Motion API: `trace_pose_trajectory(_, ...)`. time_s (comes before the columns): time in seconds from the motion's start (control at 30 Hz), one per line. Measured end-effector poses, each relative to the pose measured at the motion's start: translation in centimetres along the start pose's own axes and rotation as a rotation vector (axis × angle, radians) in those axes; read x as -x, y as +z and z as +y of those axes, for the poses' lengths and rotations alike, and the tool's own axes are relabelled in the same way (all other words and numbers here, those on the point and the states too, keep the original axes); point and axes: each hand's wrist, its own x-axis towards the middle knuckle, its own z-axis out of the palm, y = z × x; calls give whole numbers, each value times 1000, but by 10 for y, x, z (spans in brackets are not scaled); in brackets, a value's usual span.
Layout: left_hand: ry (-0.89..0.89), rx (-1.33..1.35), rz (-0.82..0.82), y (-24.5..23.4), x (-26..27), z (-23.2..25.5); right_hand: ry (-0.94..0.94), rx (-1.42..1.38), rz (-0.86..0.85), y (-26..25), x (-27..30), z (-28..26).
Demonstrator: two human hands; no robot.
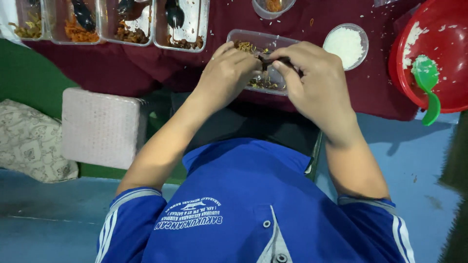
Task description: Scooping food toppings into a plastic bag and wrapping rice in paper.
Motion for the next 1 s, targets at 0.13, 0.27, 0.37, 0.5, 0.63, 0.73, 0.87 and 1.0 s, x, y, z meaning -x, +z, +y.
trace_pose_trajectory(0.13,-59,75,34,-10,0,3,56,-11,0,4,3,14)
trace_pose_trajectory(0.27,-108,-66,53,-15,4,0,98,-15,35,2,4,18)
trace_pose_trajectory(0.37,-77,-215,59,-9,7,2,112,-27,45,0,3,17)
trace_pose_trajectory(0.5,69,-265,70,-14,-4,17,123,-25,60,-1,1,14)
trace_pose_trajectory(0.63,105,-305,110,-4,-8,12,127,-21,67,-1,3,15)
trace_pose_trajectory(0.73,105,-278,36,2,-7,5,123,-12,63,-3,5,16)
trace_pose_trajectory(0.87,80,-326,14,4,-8,2,142,-10,75,-4,6,16)
trace_pose_trajectory(1.0,57,-358,34,-2,-12,5,173,-15,73,-6,6,14)
